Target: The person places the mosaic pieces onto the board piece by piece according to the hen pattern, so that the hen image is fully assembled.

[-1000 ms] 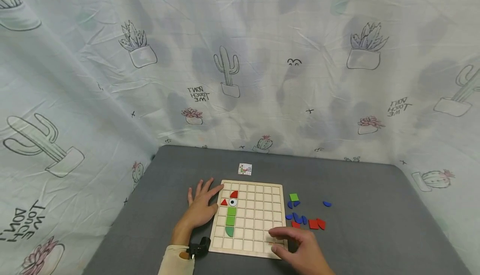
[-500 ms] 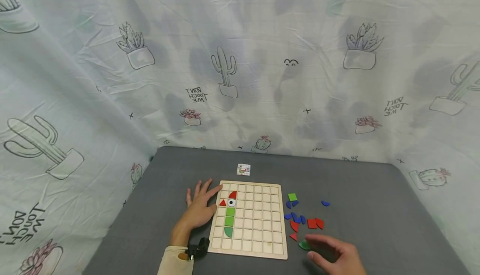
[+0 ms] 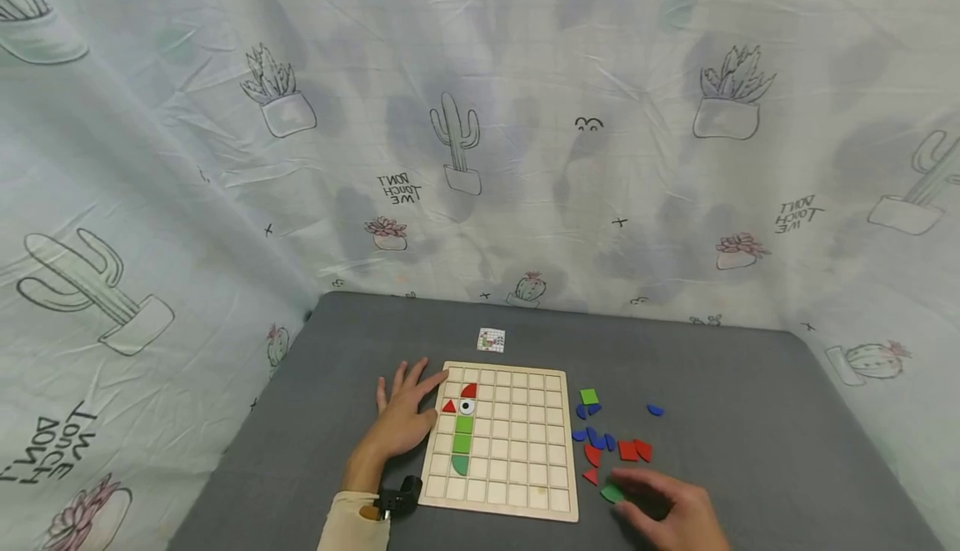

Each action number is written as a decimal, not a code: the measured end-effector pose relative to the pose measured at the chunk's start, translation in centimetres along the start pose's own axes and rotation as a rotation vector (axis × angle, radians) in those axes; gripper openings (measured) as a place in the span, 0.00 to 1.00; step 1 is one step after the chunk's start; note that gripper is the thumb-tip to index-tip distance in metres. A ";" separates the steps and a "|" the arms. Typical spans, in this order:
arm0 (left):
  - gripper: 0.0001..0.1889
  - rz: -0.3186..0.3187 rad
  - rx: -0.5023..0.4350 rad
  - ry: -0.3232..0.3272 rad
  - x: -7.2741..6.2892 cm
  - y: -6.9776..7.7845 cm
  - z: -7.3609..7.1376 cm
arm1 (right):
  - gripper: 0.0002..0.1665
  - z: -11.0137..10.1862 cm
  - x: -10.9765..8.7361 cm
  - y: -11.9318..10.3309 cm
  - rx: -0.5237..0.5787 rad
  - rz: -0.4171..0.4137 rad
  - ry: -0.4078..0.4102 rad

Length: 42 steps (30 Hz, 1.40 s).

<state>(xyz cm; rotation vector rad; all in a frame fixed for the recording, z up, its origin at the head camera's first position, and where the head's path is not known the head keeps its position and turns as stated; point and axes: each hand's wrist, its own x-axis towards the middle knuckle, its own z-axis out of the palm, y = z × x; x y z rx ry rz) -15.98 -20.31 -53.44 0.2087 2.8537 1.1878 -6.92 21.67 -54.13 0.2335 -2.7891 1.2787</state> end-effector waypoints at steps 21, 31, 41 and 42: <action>0.35 0.005 -0.008 -0.002 0.0 0.0 0.1 | 0.26 1.6 0.3 -0.3 -0.051 -0.216 -0.020; 0.35 0.016 -0.005 -0.002 0.1 -0.3 0.2 | 0.23 4.1 2.4 -2.5 0.113 -0.473 -0.040; 0.35 0.013 0.000 0.005 0.1 -0.3 0.2 | 0.20 7.2 4.3 -6.0 0.189 -0.460 -0.198; 0.35 0.013 0.001 0.007 0.1 -0.3 0.1 | 0.19 7.5 4.5 -6.2 0.190 -0.455 -0.212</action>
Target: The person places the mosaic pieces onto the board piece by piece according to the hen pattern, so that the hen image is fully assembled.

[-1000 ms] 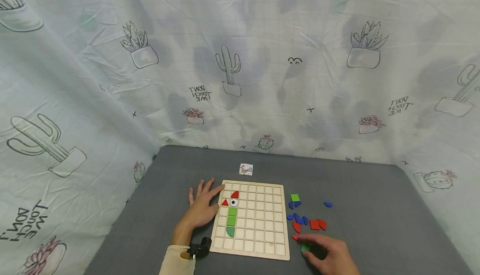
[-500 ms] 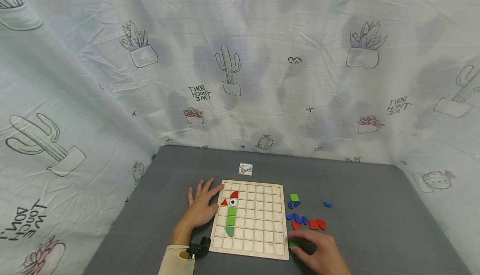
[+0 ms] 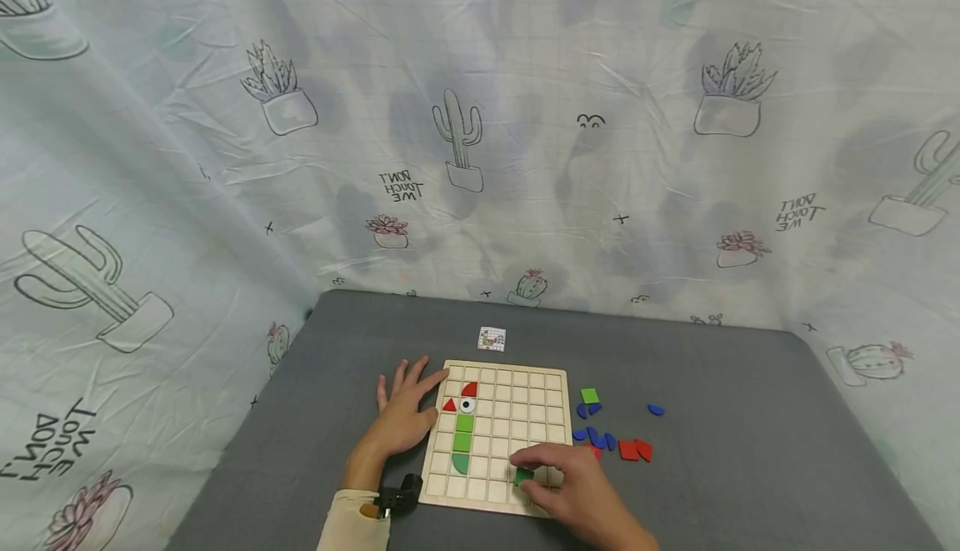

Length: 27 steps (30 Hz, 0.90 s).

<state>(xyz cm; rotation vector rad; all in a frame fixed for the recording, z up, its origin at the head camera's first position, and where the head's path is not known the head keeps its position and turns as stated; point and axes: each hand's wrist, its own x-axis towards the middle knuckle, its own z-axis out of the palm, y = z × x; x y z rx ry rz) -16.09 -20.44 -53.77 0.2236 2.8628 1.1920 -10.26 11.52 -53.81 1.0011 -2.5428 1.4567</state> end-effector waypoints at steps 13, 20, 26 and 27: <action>0.35 -0.005 0.014 0.012 0.1 0.2 0.0 | 0.20 2.4 2.6 -0.1 -0.010 -0.011 -0.107; 0.35 -0.004 0.015 0.012 0.1 0.2 0.0 | 0.20 2.6 2.9 -0.3 -0.020 0.045 -0.137; 0.34 -0.002 0.012 0.013 0.1 0.2 0.0 | 0.22 2.7 3.0 -0.3 -0.075 0.034 -0.110; 0.34 -0.002 0.012 0.012 0.1 0.2 0.0 | 0.22 2.8 3.0 -0.3 -0.079 0.034 -0.108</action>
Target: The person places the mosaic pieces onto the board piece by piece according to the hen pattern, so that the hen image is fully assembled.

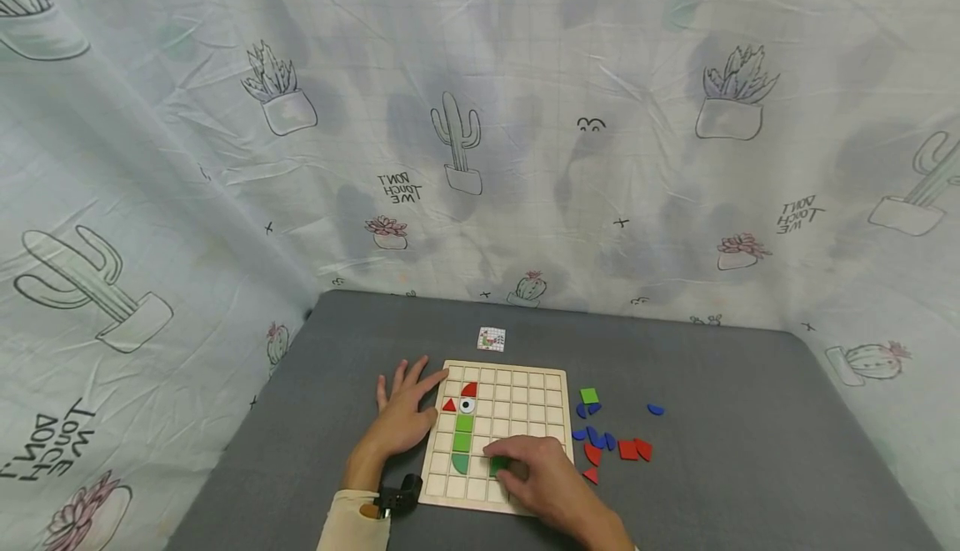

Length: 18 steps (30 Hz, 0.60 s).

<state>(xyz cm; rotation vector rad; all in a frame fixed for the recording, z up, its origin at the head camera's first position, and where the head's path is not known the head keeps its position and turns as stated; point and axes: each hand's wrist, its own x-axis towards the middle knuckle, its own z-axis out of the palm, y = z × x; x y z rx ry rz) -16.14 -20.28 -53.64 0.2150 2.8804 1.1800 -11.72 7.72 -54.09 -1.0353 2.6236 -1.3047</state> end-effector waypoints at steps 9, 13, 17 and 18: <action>0.34 0.001 -0.001 0.004 0.0 -0.1 0.1 | 0.22 0.3 0.0 0.1 -0.011 -0.019 0.000; 0.34 -0.001 -0.004 0.006 0.0 -0.1 0.2 | 0.22 0.3 0.0 0.1 -0.023 -0.029 0.020; 0.34 0.000 0.000 0.009 0.0 -0.1 0.2 | 0.22 0.5 -0.1 0.2 -0.014 -0.036 0.032; 0.34 0.000 0.003 0.009 0.0 -0.1 0.2 | 0.22 0.5 -0.1 0.2 -0.015 -0.038 0.033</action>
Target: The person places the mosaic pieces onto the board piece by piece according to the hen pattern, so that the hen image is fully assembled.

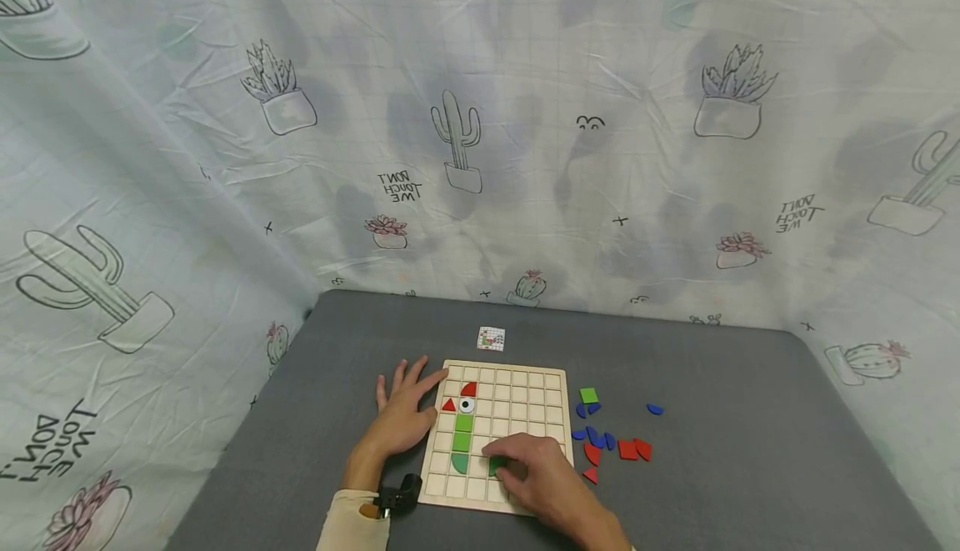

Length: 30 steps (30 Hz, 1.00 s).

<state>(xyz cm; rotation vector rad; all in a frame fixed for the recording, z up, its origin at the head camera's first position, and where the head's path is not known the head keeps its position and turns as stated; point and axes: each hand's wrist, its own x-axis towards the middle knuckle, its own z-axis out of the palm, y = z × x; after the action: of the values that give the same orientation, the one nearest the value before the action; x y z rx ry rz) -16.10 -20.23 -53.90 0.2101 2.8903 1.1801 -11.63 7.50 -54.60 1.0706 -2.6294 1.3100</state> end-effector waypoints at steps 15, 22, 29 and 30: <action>0.34 0.005 0.003 -0.009 0.0 -0.1 0.0 | 0.20 -0.2 -0.2 0.2 0.014 -0.073 0.077; 0.35 0.009 -0.011 -0.012 -0.1 -0.2 0.0 | 0.18 -2.3 -0.8 0.8 0.064 -0.014 0.111; 0.35 0.009 -0.012 -0.008 -0.2 0.0 -0.1 | 0.19 -5.5 -1.7 2.7 0.034 0.033 0.198; 0.35 0.009 -0.011 -0.008 -0.2 0.0 -0.1 | 0.19 -6.1 -1.9 3.0 0.031 0.041 0.210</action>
<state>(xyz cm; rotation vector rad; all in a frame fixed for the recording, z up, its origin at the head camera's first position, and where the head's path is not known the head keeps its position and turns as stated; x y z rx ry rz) -15.93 -20.31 -53.80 0.2264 2.8789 1.1930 -13.59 14.12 -53.34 0.8348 -2.4975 1.3908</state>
